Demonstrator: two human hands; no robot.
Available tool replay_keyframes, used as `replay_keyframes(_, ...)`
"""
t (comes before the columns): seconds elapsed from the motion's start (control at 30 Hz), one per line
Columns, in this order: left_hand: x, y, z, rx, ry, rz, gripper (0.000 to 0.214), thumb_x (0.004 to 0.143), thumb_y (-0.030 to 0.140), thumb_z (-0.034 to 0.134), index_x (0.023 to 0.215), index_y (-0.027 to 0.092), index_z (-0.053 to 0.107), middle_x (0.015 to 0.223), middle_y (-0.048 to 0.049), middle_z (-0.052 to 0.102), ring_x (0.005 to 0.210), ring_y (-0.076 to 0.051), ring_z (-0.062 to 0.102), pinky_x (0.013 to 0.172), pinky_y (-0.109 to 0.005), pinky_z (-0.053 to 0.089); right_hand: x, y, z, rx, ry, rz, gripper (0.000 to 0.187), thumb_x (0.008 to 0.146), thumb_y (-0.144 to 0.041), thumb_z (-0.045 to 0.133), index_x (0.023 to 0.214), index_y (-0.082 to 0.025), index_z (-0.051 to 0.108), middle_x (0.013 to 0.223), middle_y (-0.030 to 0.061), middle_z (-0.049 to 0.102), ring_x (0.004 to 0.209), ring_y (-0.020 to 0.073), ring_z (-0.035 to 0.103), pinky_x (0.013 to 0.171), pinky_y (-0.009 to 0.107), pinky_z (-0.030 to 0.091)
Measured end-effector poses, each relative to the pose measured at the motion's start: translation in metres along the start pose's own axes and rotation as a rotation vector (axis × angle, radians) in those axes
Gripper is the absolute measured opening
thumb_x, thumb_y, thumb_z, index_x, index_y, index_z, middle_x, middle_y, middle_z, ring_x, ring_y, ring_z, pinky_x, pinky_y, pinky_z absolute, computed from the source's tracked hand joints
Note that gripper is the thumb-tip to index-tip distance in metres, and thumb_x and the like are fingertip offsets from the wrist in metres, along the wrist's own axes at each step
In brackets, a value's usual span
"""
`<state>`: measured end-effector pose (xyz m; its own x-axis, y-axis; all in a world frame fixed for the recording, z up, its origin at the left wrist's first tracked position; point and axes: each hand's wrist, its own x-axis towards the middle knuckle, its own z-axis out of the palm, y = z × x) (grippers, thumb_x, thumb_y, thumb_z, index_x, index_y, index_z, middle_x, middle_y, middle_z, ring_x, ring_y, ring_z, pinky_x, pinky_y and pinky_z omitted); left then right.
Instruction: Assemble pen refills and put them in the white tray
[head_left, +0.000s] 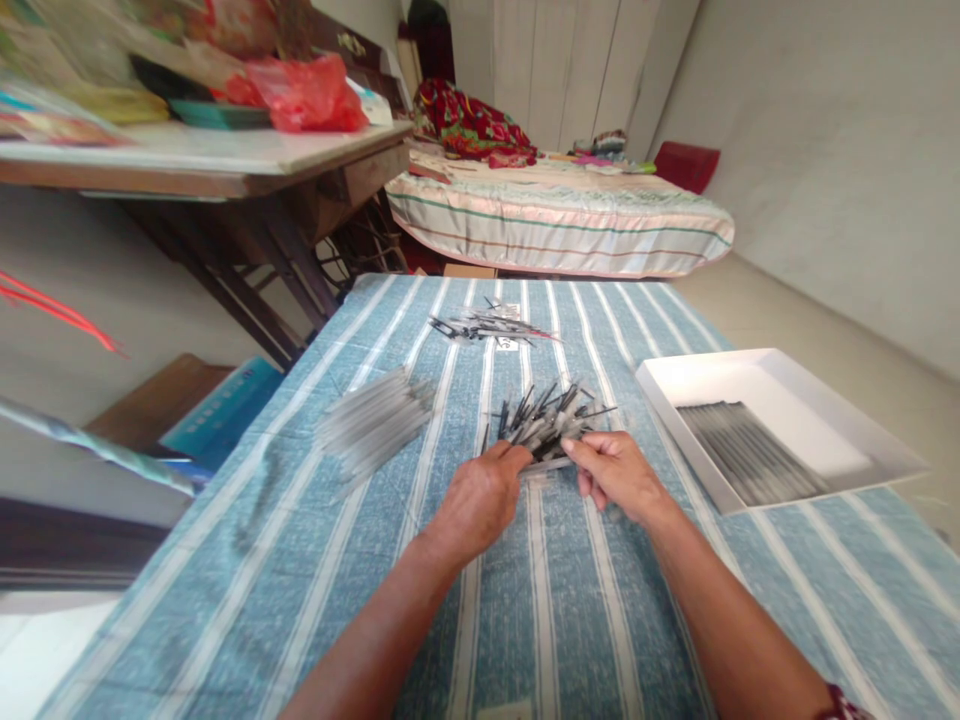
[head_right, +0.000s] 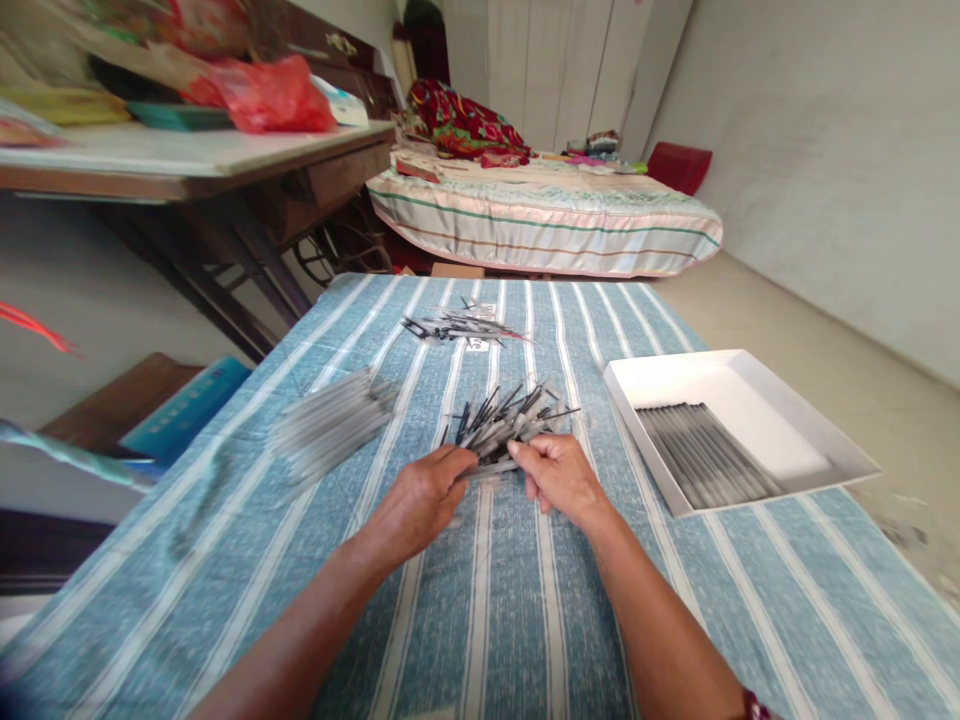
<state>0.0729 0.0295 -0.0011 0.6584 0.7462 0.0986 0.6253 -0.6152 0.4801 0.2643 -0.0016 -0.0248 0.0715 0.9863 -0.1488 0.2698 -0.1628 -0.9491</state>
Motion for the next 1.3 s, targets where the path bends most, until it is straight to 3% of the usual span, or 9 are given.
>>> replay_keyframes(0.27,0.000,-0.007,-0.003,-0.103,-0.047,0.075,0.017,0.085,0.022,0.042,0.081,0.017,0.058,0.078,-0.0038,0.059,0.074,-0.016,0.056,0.066,-0.025,0.040,-0.001,-0.001,0.013,0.071,0.015,-0.032,0.048,0.079,-0.052,0.052,0.048,-0.016,0.048,0.037,-0.0027,0.052,0.025,0.0063,0.042,0.027,0.015,0.026)
replay_keyframes(0.43,-0.001,-0.022,-0.016,-0.164,0.033,-0.074,0.012,0.079,0.021,0.048,0.072,0.017,0.057,0.068,0.0007,0.057,0.065,-0.013,0.053,0.060,-0.022,0.036,-0.006,-0.001,0.025,0.092,-0.017,-0.086,0.043,0.084,-0.053,0.043,0.061,-0.017,0.052,0.045,-0.0024,0.056,0.030,0.0079,0.046,0.032,0.017,0.032)
replay_keyframes(0.53,-0.002,-0.031,-0.024,-0.212,0.102,-0.219,0.010,0.076,0.023,0.051,0.069,0.017,0.056,0.059,0.0037,0.053,0.057,-0.012,0.048,0.055,-0.022,0.033,-0.014,-0.005,0.036,-0.184,-0.112,-0.303,0.028,0.081,-0.040,0.054,0.066,-0.017,0.056,0.053,-0.0022,0.057,0.042,0.0087,0.051,0.043,0.018,0.036)
replay_keyframes(0.67,-0.002,-0.037,-0.027,-0.309,0.165,-0.286,0.008,0.071,0.024,0.054,0.066,0.017,0.055,0.054,0.0060,0.048,0.053,-0.010,0.043,0.051,-0.021,0.031,-0.024,-0.011,0.053,-0.765,-0.187,-0.632,0.013,0.081,-0.031,0.058,0.083,-0.019,0.061,0.070,0.0021,0.063,0.065,0.0151,0.058,0.059,0.023,0.040)
replay_keyframes(0.8,-0.001,-0.036,-0.024,-0.365,0.163,-0.284,0.007,0.067,0.022,0.057,0.064,0.017,0.054,0.051,0.0074,0.045,0.050,-0.009,0.040,0.048,-0.020,0.029,-0.025,-0.014,0.066,-1.098,-0.222,-0.711,0.015,0.083,-0.028,0.054,0.074,-0.017,0.060,0.068,0.0042,0.061,0.064,0.0175,0.057,0.060,0.027,0.039)
replay_keyframes(0.9,-0.001,-0.033,-0.024,-0.382,0.149,-0.273,0.006,0.065,0.021,0.058,0.063,0.017,0.055,0.049,0.0076,0.044,0.048,-0.008,0.039,0.046,-0.019,0.028,-0.023,-0.011,0.063,-1.043,-0.254,-0.729,0.020,0.085,-0.024,0.049,0.069,-0.017,0.059,0.066,0.0035,0.059,0.062,0.0157,0.056,0.059,0.025,0.039)
replay_keyframes(1.03,-0.002,-0.031,-0.024,-0.482,0.105,-0.265,0.007,0.065,0.020,0.060,0.062,0.016,0.055,0.048,0.0080,0.044,0.047,-0.007,0.038,0.045,-0.019,0.027,-0.017,-0.006,0.043,-0.733,-0.195,-0.711,0.020,0.088,-0.026,0.045,0.078,-0.019,0.061,0.071,0.0026,0.060,0.067,0.0141,0.056,0.062,0.023,0.039)
replay_keyframes(1.17,-0.002,-0.028,-0.025,-0.785,0.081,-0.285,0.008,0.064,0.018,0.064,0.064,0.015,0.057,0.052,0.0058,0.055,0.050,-0.009,0.049,0.048,-0.019,0.034,-0.011,-0.003,0.027,-0.511,-0.041,-0.630,0.014,0.084,-0.026,0.049,0.078,-0.020,0.061,0.064,-0.0001,0.057,0.058,0.0117,0.052,0.057,0.022,0.038)
replay_keyframes(1.3,-0.001,-0.022,-0.026,-1.175,0.167,-0.325,0.012,0.066,0.018,0.068,0.071,0.015,0.058,0.068,0.0004,0.066,0.062,-0.012,0.062,0.064,-0.024,0.047,-0.009,-0.004,0.025,-0.395,0.015,-0.561,0.010,0.080,-0.023,0.054,0.072,-0.019,0.059,0.059,-0.0022,0.053,0.053,0.0099,0.047,0.053,0.021,0.036)
